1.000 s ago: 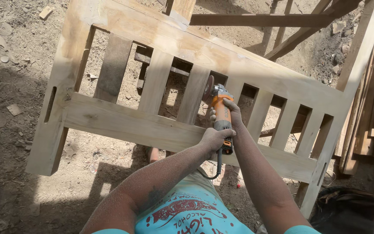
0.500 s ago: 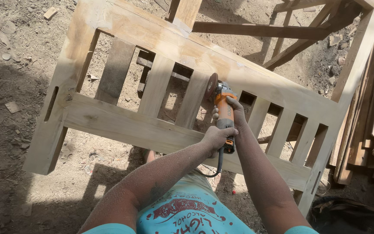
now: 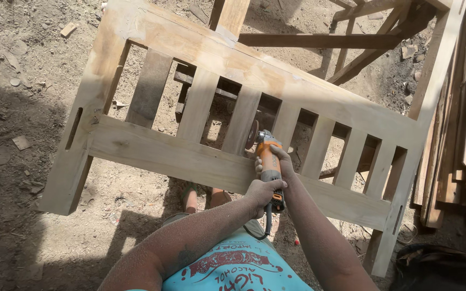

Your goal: The person uses an angle grinder with a sanding disc to smooth the surfaces of a wooden headboard. They systematically sand the horizontal rails and vertical slats, moving the tool back and forth across the wood.

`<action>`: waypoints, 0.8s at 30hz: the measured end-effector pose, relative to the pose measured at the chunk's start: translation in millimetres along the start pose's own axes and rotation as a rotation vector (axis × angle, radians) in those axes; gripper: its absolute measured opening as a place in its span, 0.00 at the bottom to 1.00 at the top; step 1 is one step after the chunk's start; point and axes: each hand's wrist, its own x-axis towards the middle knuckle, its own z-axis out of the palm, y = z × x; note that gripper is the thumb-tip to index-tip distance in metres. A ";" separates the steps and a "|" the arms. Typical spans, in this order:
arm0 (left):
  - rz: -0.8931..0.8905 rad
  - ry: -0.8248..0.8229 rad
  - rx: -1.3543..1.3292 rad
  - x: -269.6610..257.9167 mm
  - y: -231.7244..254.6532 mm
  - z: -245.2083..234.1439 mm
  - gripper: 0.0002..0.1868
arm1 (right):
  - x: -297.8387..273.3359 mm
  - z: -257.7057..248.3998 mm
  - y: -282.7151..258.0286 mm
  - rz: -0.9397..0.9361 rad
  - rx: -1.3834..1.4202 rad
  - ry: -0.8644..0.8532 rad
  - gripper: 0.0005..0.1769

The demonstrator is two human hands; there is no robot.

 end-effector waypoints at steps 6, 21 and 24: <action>-0.016 -0.004 -0.042 -5.6 -13.6 -4.5 0.19 | 0.6 -11.3 15.9 0.037 0.025 -0.002 0.32; 0.033 -0.017 0.113 -1.0 8.7 -2.9 0.20 | -1.1 7.3 -1.6 -0.073 0.024 -0.049 0.31; 0.096 -0.145 0.165 -8.1 12.9 -10.2 0.19 | -16.4 18.8 -2.3 -0.191 -0.008 -0.045 0.30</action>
